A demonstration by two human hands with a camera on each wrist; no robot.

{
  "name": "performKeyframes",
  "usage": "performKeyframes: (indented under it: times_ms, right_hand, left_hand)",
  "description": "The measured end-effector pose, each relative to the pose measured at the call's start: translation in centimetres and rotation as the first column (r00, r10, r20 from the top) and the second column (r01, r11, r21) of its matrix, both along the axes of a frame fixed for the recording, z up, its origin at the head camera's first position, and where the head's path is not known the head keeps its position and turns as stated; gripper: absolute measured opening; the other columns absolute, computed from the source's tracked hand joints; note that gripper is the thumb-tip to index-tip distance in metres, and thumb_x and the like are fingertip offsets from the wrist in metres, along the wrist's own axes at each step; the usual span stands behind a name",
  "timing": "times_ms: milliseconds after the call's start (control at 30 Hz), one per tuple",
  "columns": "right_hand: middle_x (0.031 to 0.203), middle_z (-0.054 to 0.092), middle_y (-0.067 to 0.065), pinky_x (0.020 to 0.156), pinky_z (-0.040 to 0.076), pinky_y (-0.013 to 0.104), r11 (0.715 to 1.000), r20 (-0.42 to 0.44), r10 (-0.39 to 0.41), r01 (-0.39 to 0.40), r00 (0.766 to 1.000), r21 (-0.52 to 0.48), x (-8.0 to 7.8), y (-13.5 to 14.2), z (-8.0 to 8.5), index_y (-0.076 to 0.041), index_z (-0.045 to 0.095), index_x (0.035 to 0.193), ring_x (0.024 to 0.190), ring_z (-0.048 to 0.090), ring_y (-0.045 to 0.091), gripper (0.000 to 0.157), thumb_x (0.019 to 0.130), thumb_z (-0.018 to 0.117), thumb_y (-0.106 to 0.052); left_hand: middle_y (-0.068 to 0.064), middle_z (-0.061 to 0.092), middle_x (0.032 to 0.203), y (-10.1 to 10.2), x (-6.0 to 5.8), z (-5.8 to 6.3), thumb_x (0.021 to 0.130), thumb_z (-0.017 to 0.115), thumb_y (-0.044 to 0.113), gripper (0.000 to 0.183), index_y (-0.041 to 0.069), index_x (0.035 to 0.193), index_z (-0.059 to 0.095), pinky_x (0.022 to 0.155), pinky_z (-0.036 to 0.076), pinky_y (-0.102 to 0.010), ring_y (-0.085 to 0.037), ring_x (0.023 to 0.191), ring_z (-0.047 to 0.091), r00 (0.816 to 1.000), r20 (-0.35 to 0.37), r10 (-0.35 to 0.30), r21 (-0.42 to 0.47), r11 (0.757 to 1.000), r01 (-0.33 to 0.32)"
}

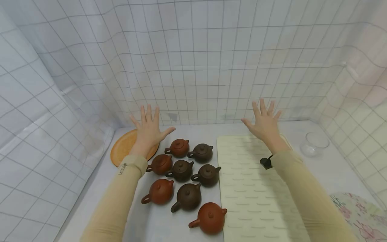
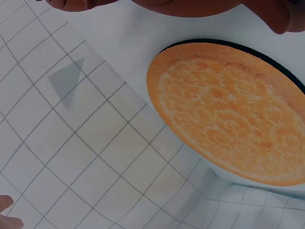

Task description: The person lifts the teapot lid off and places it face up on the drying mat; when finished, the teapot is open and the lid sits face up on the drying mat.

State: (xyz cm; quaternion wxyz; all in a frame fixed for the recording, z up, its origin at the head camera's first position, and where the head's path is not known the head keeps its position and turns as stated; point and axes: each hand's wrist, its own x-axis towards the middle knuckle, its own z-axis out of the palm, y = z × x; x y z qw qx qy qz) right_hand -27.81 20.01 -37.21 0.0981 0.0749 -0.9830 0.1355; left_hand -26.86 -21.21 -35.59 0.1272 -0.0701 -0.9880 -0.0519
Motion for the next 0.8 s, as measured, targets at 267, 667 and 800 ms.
performKeyframes:
  times_ms: [267, 667, 800]
  right_hand:
    - [0.165, 0.003, 0.02, 0.109, -0.004, 0.077, 0.999, -0.016, 0.053, -0.053, 0.998, -0.011, 0.2, -2.9, -0.3, -0.008, 0.016, 0.158, 0.146, -0.013, 0.052, 0.083, 0.098, 0.047, -0.057]
    - [0.164, 0.019, 0.013, 0.112, 0.003, 0.073, 0.954, -0.037, 0.297, -0.298, 0.954, -0.035, 2.1, -8.2, -2.0, -0.014, 0.03, 0.155, 0.15, 0.0, 0.048, 0.071, 0.099, 0.052, -0.051]
    - [0.162, 0.027, 0.012, 0.113, 0.008, 0.072, 0.927, -0.03, 0.367, -0.369, 0.93, -0.072, 2.5, -9.5, -3.1, -0.015, 0.037, 0.153, 0.15, 0.007, 0.047, 0.065, 0.099, 0.054, -0.047]
  left_hand:
    - [-0.026, 0.003, 0.163, 0.0, 0.2, 0.0, 0.086, 0.057, 0.07, 0.107, 0.005, 0.158, 0.011, 0.106, -0.01, -0.078, -0.045, 0.15, -0.011, 0.998, 0.028, -0.049, -0.008, 0.999, 0.049]
    - [-0.02, 0.013, 0.164, 1.3, 2.0, -0.8, 0.089, 0.062, 0.059, 0.095, 0.007, 0.157, 0.02, 0.11, 0.005, -0.076, -0.042, 0.152, -0.002, 0.965, 0.121, -0.232, 0.041, 0.973, 0.229]
    - [-0.02, 0.024, 0.161, 2.1, 2.4, -1.9, 0.09, 0.064, 0.054, 0.086, 0.008, 0.155, 0.031, 0.11, 0.009, -0.076, -0.045, 0.15, 0.007, 0.944, 0.112, -0.31, 0.063, 0.95, 0.305]
